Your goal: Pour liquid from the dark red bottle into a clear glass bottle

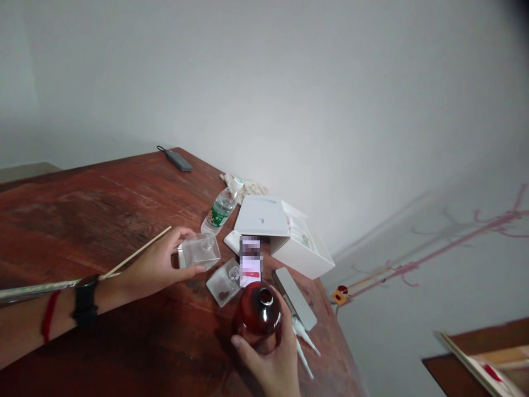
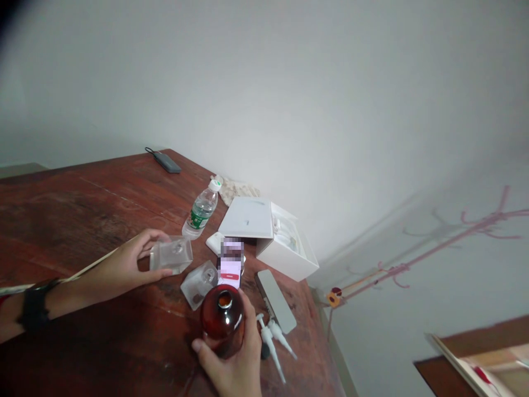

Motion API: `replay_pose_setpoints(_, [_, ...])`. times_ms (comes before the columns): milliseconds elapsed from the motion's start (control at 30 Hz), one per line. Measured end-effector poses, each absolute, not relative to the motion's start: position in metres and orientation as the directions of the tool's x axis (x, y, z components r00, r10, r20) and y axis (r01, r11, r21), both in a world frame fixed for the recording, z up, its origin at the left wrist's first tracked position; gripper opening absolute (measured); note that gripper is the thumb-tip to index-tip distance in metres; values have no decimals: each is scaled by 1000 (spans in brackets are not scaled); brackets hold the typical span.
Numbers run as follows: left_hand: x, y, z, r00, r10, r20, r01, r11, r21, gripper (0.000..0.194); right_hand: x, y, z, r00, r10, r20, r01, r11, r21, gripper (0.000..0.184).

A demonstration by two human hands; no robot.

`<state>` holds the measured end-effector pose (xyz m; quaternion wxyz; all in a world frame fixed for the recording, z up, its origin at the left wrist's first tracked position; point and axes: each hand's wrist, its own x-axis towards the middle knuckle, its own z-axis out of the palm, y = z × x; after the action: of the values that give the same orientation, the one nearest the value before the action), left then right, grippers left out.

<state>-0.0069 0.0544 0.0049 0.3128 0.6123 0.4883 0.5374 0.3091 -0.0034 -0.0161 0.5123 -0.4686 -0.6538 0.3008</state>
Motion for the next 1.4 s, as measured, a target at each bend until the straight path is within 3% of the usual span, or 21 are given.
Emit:
replay_pose_setpoints(167, [-10,54,6,-12,906,424,458,-372,807,63,311,0,-23,66,932,357,238,332,-913,106])
replay_pose_setpoints(333, [-12,55,7,31,903,428,542,-375,752,63,311,2,-23,160,928,337,231,296,-927,112])
replay_pose_setpoints(633, [-15,64,-11,18,885,465,572,-391,721,63,307,16,-23,191,906,377,149,353,-924,106])
replay_pose_setpoints(833, [-23,80,-36,10,862,506,568,-421,707,69,307,30,-14,254,868,426,213,380,-900,126])
replay_pose_setpoints(1167, [-26,80,-22,-16,869,495,609,-384,694,76,313,49,-17,264,866,425,166,393,-904,124])
replay_pose_setpoints(1400, [-29,82,-16,-26,911,412,629,-306,715,77,309,45,-7,321,806,497,279,420,-863,112])
